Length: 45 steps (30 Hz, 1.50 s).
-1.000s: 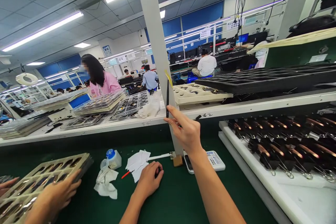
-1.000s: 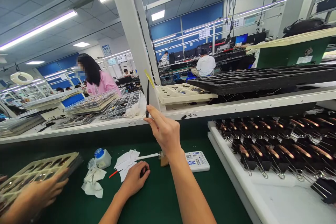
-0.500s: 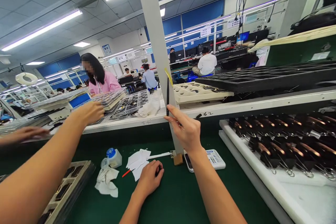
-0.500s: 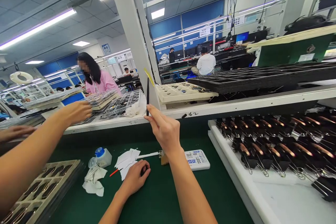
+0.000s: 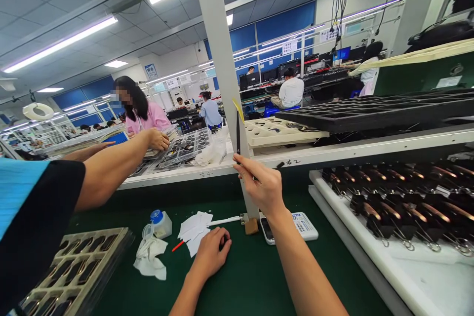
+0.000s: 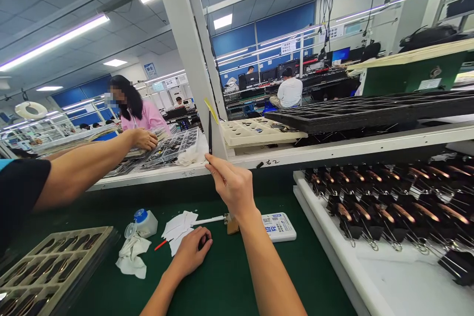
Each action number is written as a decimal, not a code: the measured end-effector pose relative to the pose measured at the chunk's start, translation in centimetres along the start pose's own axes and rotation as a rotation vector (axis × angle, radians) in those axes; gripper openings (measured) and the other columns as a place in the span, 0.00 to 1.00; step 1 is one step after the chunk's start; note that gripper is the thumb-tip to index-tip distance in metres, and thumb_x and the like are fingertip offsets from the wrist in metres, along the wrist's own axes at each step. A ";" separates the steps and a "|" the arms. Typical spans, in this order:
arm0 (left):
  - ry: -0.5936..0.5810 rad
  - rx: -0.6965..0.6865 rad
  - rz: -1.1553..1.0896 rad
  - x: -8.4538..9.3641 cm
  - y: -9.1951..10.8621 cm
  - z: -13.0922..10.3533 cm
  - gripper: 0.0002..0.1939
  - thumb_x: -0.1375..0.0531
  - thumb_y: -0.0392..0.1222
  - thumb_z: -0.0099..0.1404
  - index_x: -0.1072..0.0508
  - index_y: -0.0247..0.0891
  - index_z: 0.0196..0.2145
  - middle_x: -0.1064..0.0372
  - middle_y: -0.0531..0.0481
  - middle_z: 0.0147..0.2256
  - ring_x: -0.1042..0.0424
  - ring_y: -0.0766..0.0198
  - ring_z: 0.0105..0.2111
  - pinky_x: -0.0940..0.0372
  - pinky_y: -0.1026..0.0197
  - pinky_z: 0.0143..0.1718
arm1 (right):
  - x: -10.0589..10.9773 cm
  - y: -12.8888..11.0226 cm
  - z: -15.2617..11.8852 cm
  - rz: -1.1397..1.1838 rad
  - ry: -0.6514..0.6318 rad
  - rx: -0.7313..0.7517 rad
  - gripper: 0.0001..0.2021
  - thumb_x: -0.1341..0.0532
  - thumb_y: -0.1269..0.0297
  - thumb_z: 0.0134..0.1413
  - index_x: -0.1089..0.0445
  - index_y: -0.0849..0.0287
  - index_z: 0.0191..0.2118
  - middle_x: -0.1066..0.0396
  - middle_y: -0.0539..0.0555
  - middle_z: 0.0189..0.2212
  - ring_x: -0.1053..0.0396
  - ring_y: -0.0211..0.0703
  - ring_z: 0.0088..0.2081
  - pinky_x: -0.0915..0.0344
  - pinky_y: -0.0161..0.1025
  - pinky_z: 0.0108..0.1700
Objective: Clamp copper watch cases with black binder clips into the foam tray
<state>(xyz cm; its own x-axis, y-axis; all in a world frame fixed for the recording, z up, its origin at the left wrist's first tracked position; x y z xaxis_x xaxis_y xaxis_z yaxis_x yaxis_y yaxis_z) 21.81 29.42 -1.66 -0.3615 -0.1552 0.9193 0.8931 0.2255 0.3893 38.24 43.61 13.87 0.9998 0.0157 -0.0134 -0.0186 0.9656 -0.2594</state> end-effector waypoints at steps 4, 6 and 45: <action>-0.002 0.004 0.002 0.1 0.2 0.0 0.08 0.47 0.42 0.71 0.28 0.42 0.40 0.31 0.49 0.36 0.31 0.59 0.37 0.42 0.59 0.38 | 0.0 0.1 0.0 0.038 -0.018 -0.022 0.12 0.40 0.66 0.71 0.22 0.55 0.54 0.19 0.55 0.46 0.18 0.44 0.38 0.21 0.35 0.38; -0.005 0.005 0.003 0.1 0.2 0.0 0.08 0.47 0.42 0.72 0.28 0.42 0.41 0.31 0.49 0.36 0.32 0.59 0.37 0.42 0.58 0.38 | 0.0 0.1 0.0 0.042 -0.025 -0.008 0.13 0.40 0.67 0.71 0.22 0.55 0.55 0.19 0.55 0.46 0.18 0.44 0.39 0.21 0.35 0.37; 0.006 -0.003 -0.003 -0.2 -0.3 0.1 0.08 0.46 0.43 0.71 0.27 0.42 0.41 0.31 0.50 0.36 0.31 0.60 0.37 0.41 0.59 0.39 | 0.8 -0.7 0.3 0.026 0.156 -0.134 0.12 0.38 0.66 0.69 0.21 0.53 0.53 0.18 0.54 0.44 0.21 0.41 0.26 0.22 0.34 0.27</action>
<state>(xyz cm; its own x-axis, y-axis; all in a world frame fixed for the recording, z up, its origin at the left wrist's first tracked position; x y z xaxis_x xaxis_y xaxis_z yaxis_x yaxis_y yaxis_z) 21.62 29.45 -1.90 -0.3624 -0.1611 0.9180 0.8931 0.2218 0.3914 39.01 42.98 14.35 0.9857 -0.0098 -0.1683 -0.0561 0.9222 -0.3827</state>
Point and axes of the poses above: each hand's wrist, its own z-axis towards the middle knuckle, its own x-axis out of the back of the hand, y = z × x, the point moved 1 cm from there along z, towards the middle knuckle
